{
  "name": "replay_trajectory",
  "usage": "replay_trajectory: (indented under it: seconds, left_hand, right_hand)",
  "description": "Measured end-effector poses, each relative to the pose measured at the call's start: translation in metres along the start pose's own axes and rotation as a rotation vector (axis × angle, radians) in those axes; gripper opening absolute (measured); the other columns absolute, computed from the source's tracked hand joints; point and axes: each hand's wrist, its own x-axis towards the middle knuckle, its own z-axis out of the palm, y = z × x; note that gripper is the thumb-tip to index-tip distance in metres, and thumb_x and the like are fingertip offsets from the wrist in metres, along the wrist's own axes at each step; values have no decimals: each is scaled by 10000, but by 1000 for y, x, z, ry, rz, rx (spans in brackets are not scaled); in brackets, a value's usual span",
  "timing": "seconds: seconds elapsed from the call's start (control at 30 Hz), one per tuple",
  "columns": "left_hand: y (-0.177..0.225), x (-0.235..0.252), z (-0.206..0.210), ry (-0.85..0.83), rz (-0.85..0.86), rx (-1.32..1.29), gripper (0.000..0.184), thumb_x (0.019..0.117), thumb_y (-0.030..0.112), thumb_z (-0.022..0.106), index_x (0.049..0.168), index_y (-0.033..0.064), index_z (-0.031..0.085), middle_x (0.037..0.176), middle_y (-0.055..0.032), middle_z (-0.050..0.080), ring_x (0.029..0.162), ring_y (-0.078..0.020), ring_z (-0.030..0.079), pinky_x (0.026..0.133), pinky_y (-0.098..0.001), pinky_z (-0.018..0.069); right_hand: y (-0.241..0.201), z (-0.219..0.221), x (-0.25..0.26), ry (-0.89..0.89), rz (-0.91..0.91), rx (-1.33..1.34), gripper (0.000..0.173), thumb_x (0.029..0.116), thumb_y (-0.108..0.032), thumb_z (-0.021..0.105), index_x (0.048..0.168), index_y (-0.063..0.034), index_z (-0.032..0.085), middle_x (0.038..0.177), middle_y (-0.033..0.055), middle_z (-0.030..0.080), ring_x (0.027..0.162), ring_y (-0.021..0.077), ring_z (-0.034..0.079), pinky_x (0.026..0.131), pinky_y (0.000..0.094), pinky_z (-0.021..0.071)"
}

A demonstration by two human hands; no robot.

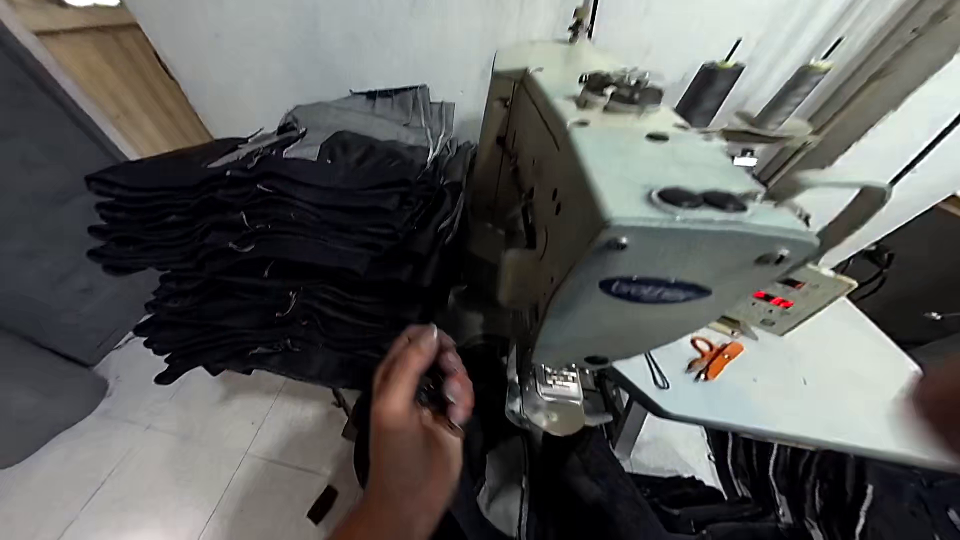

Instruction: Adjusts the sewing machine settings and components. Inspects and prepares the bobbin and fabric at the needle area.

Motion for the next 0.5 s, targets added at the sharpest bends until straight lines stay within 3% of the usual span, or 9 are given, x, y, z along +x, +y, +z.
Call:
replay_trajectory:
  seconds: [0.03, 0.07, 0.13, 0.2, 0.27, 0.33, 0.5]
  left_hand:
    - [-13, -15, 2, 44, -59, -92, 400, 1045, 190, 361, 783, 130, 656, 658, 41, 599, 511, -12, 566, 482, -140, 488]
    - [-25, -26, 4, 84, -118, -144, 440, 1061, 197, 307, 771, 123, 628, 654, 33, 597, 519, -28, 578, 492, -150, 498]
    - [-46, -40, 7, 128, -218, -133, 460, 1088, 202, 255, 798, 103, 598, 669, 11, 596, 554, -58, 596, 530, -175, 523]
    - [-64, -50, 9, 131, -266, -36, 403, 1100, 176, 251, 871, 83, 569, 682, 1, 584, 563, -69, 601, 545, -195, 550]
    - [-79, -57, 7, 73, -199, 57, 332, 1093, 139, 285, 947, 58, 573, 725, -9, 610, 606, -72, 624, 583, -210, 567]
    - [-91, -61, 2, 0, -97, 124, 294, 1082, 112, 325, 988, 48, 596, 772, -4, 631, 671, -65, 640, 638, -212, 571]
    - [-99, -57, -5, -75, -45, 146, 281, 1070, 86, 346, 1005, 57, 618, 912, -32, 691, 890, -121, 697, 861, -288, 590]
  right_hand:
    - [-9, 28, -31, -132, 43, 23, 136, 1009, -276, 650, 1057, -150, 646, 900, -81, 677, 826, -28, 639, 750, 186, 545]
    - [-10, 59, -54, -233, 93, 77, 200, 1021, -281, 638, 1103, -98, 631, 956, -5, 687, 866, 23, 659, 767, 232, 567]
    - [8, 117, -85, -281, 204, 241, 332, 1000, -294, 657, 1176, -16, 610, 1052, 81, 710, 890, 105, 710, 718, 295, 618]
    - [32, 148, -101, -196, 278, 400, 389, 959, -347, 705, 1157, -37, 581, 1012, 27, 708, 776, 73, 707, 603, 260, 619]
    - [43, 159, -109, -95, 326, 474, 363, 916, -304, 762, 1095, -57, 566, 943, -8, 695, 685, 51, 688, 534, 235, 603]
    - [46, 161, -113, -34, 371, 484, 331, 891, -239, 785, 1072, -57, 576, 906, -17, 696, 667, 52, 686, 538, 234, 602]
    - [56, 153, -119, -12, 427, 578, 396, 854, -150, 805, 1167, -41, 588, 953, -13, 721, 748, 64, 701, 608, 225, 602]
